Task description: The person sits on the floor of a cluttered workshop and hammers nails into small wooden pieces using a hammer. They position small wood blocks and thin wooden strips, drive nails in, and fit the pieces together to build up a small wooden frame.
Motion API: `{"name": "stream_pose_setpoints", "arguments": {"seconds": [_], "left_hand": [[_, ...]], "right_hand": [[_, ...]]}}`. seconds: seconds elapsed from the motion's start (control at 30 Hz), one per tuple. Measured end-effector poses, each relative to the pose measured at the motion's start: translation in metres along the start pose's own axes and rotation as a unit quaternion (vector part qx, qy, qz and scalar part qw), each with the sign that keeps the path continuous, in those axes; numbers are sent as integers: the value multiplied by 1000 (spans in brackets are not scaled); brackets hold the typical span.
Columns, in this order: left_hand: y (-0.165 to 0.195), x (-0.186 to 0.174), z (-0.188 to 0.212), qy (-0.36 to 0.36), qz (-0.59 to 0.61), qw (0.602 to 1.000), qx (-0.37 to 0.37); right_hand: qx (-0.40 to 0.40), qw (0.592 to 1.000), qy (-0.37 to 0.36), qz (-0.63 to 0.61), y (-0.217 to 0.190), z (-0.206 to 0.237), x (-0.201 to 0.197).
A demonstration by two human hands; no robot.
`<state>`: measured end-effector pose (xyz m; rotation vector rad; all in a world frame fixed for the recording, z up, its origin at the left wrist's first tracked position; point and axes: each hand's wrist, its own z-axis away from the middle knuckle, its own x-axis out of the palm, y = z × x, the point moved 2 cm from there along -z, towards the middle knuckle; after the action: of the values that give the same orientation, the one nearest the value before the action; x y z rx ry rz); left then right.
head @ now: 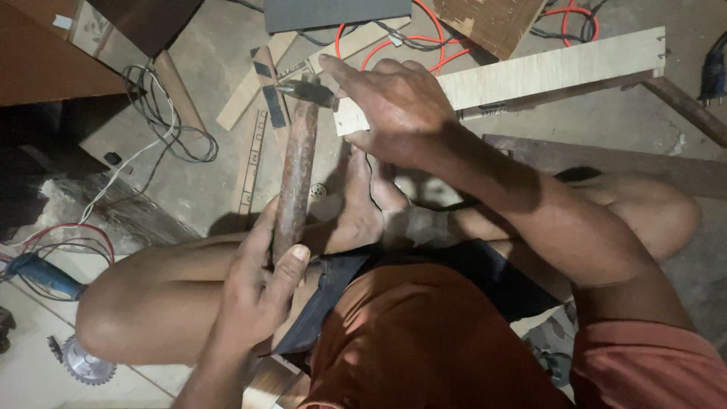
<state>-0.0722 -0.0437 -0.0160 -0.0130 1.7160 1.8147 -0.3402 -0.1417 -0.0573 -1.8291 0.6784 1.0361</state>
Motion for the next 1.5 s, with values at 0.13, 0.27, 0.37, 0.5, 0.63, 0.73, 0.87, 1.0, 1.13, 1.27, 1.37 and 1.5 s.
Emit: {"name": "stream_pose_setpoints", "arguments": {"seconds": [0.13,0.27,0.37,0.5,0.63,0.73,0.87,1.0,1.13,1.27,1.37,1.5], "left_hand": [[-9,1,1,3,-38,999,16],[-18,3,0,-7,-20,1000,-20],[-7,0,13,33,1,998,-45],[18,-12,31,61,81,990,101],[1,-6,7,20,-46,997,57],[-8,-6,3,13,-85,995,41],[-3,-22,33,67,34,996,58],[-3,-28,43,76,49,981,170],[-19,-20,20,95,-44,990,90],[-41,-3,-15,63,146,987,18],[-58,15,-35,124,241,962,29],[-81,27,-65,178,183,958,134]], "right_hand": [[-11,1000,8,-3,0,1,2],[-4,1000,7,0,0,1,1],[11,1000,-4,9,0,0,1],[24,1000,-11,1,0,0,1],[5,1000,-5,1,1,0,2],[2,1000,7,-6,3,2,-1],[-13,999,-25,-43,0,4,-4],[46,998,-51,-12,-4,2,-2],[0,999,-12,-48,-2,7,-5],[-48,998,9,-36,-7,-2,0],[-20,1000,-16,8,-20,-15,5],[-7,999,-41,-5,-36,-22,8]]}}
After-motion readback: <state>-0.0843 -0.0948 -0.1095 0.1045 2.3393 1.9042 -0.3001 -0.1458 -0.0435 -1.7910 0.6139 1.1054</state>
